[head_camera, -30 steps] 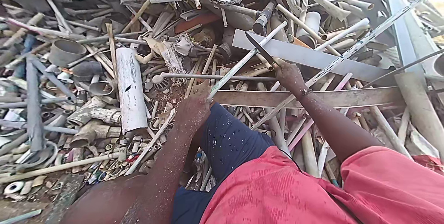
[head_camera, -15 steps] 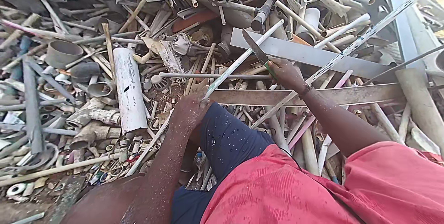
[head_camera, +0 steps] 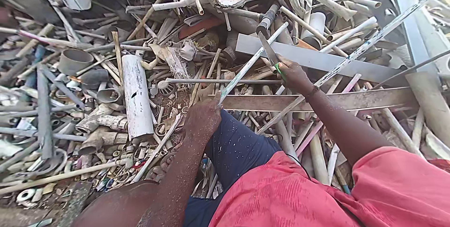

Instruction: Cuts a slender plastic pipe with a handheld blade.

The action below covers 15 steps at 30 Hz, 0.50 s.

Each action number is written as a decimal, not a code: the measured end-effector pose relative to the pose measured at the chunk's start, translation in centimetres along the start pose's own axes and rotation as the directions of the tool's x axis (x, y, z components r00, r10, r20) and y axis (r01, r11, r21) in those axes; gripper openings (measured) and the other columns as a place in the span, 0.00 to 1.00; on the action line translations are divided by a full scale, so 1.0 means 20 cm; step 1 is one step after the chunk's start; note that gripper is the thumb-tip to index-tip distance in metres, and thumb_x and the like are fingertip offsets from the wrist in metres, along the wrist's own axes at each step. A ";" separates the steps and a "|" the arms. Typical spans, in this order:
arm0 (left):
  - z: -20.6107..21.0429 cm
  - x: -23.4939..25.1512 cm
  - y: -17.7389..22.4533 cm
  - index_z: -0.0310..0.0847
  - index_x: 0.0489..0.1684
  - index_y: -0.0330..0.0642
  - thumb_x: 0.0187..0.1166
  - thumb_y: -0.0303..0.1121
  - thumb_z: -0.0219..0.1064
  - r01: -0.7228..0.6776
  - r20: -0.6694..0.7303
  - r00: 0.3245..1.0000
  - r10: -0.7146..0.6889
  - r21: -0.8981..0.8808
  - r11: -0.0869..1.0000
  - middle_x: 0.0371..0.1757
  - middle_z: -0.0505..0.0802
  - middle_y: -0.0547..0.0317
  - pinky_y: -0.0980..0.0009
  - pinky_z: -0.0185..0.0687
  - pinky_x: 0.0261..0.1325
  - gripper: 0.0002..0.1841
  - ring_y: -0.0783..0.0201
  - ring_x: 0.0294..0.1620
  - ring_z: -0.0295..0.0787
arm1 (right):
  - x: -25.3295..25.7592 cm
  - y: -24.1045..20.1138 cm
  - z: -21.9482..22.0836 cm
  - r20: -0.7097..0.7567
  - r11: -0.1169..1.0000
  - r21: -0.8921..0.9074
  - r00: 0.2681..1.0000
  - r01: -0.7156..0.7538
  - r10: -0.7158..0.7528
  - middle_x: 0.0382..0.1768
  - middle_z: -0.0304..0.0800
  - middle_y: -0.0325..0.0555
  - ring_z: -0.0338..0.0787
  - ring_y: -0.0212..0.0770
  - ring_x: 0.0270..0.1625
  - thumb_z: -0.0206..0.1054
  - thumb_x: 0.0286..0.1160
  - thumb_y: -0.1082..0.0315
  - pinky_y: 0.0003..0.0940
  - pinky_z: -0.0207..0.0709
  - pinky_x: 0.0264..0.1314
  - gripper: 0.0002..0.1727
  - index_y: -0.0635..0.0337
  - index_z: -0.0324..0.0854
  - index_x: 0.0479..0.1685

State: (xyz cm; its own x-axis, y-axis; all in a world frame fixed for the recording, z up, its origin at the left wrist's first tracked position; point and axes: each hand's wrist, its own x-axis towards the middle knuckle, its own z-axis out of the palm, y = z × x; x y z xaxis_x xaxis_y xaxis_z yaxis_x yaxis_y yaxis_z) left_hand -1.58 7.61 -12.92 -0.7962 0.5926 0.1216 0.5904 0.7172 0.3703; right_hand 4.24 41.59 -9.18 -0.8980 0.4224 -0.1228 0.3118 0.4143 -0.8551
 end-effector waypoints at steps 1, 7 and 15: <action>-0.01 0.01 0.01 0.77 0.82 0.51 0.87 0.38 0.62 0.017 0.016 1.000 -0.017 0.010 1.000 0.52 0.95 0.41 0.38 0.83 0.58 0.23 0.39 0.54 0.93 | -0.05 -0.05 0.04 0.055 1.000 0.004 0.998 0.000 0.000 0.41 0.88 0.50 0.77 0.38 0.20 0.46 0.97 0.57 0.33 0.72 0.20 0.27 0.35 0.62 0.92; -0.03 0.01 0.04 0.74 0.84 0.49 0.89 0.41 0.59 0.062 0.115 0.991 -0.064 0.019 0.998 0.55 0.94 0.40 0.40 0.81 0.64 0.25 0.39 0.58 0.91 | 0.11 -0.04 -0.04 -0.039 0.982 -0.190 0.999 0.011 -0.019 0.47 0.90 0.57 0.83 0.46 0.25 0.45 0.96 0.58 0.46 0.80 0.30 0.27 0.39 0.64 0.92; -0.02 0.02 0.02 0.74 0.83 0.47 0.85 0.38 0.66 0.043 0.061 0.997 -0.043 0.001 0.999 0.56 0.92 0.39 0.38 0.84 0.57 0.26 0.37 0.53 0.92 | 0.09 -0.09 -0.02 0.089 0.966 -0.235 0.992 0.112 -0.093 0.53 0.91 0.52 0.88 0.44 0.33 0.46 0.96 0.57 0.46 0.84 0.36 0.26 0.37 0.68 0.89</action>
State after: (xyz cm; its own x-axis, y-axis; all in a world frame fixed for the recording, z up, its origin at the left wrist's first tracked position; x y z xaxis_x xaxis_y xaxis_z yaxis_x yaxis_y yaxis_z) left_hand -1.72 7.94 -12.47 -0.8115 0.5823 0.0494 0.5555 0.7424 0.3746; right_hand 2.14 42.03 -7.65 -0.9472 0.3088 -0.0866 0.2735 0.6367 -0.7210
